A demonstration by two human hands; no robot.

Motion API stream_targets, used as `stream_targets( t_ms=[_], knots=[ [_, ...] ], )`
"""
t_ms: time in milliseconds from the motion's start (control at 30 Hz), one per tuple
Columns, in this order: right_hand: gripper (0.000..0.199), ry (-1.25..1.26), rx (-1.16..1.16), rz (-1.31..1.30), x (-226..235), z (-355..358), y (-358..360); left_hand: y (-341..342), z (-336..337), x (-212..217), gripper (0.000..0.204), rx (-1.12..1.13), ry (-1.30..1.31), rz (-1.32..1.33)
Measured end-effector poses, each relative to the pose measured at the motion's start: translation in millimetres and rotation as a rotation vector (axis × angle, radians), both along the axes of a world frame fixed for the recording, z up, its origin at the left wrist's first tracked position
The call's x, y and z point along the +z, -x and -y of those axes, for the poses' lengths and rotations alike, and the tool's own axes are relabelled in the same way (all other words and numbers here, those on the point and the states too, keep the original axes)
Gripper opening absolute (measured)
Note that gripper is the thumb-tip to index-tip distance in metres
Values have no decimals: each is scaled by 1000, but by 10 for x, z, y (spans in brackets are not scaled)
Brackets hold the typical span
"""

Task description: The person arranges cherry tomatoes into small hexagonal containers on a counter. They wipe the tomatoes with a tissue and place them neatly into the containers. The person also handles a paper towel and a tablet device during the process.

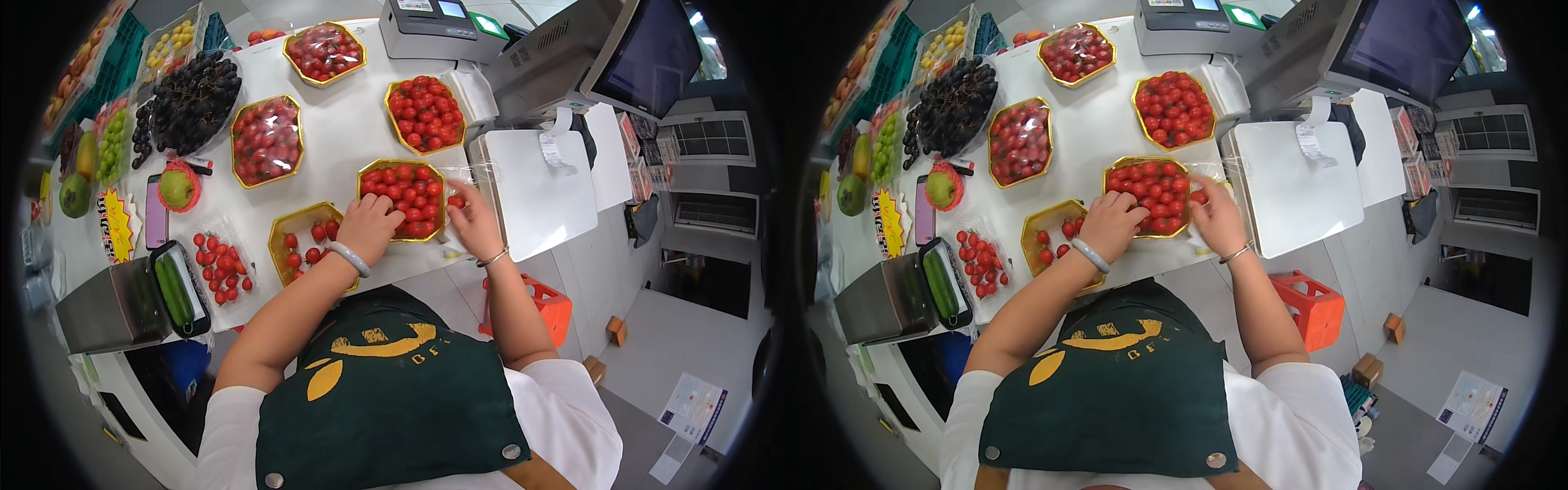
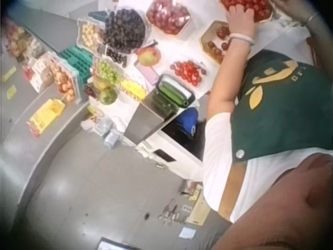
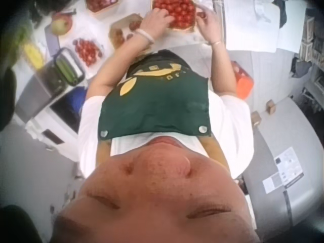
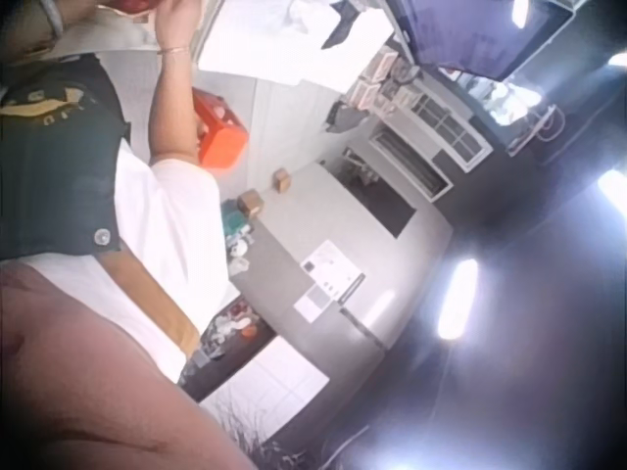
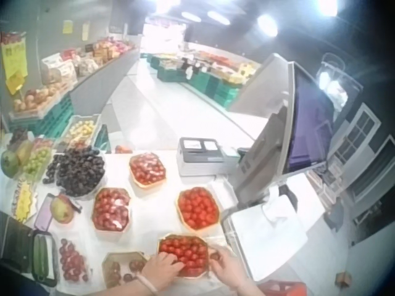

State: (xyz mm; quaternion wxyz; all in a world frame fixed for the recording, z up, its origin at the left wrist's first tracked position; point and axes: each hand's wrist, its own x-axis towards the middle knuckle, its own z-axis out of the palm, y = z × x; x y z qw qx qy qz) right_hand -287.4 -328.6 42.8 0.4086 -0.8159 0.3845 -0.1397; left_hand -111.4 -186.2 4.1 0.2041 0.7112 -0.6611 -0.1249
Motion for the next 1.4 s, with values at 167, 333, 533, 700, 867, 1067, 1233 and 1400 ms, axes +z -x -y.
stream_targets(
  t_ms=[167,333,533,700,867,1067,1233,1400],
  knots=[
    [35,288,81,-278,-182,-178,-54,70,152,-12,26,15,-59,112],
    [26,-160,-22,75,-346,-108,40,-46,71,-11,19,57,85,-203],
    [30,-1459,-101,536,-6,-103,93,-418,-387,291,25,450,-245,-1518],
    [28,-1049,62,187,46,-666,-293,-580,-883,282,22,670,-104,-1530],
    [31,-284,470,-8,-288,-1276,-781,-730,-1272,-257,24,678,-140,-1247],
    [39,345,103,-151,-149,-824,-638,-580,-1166,138,26,510,-17,-668],
    [48,374,59,-510,-77,-498,-426,-453,-859,207,25,394,93,-489],
    [42,2,3,-161,-336,-323,-271,-285,-249,210,24,252,106,-416]
  ],
)
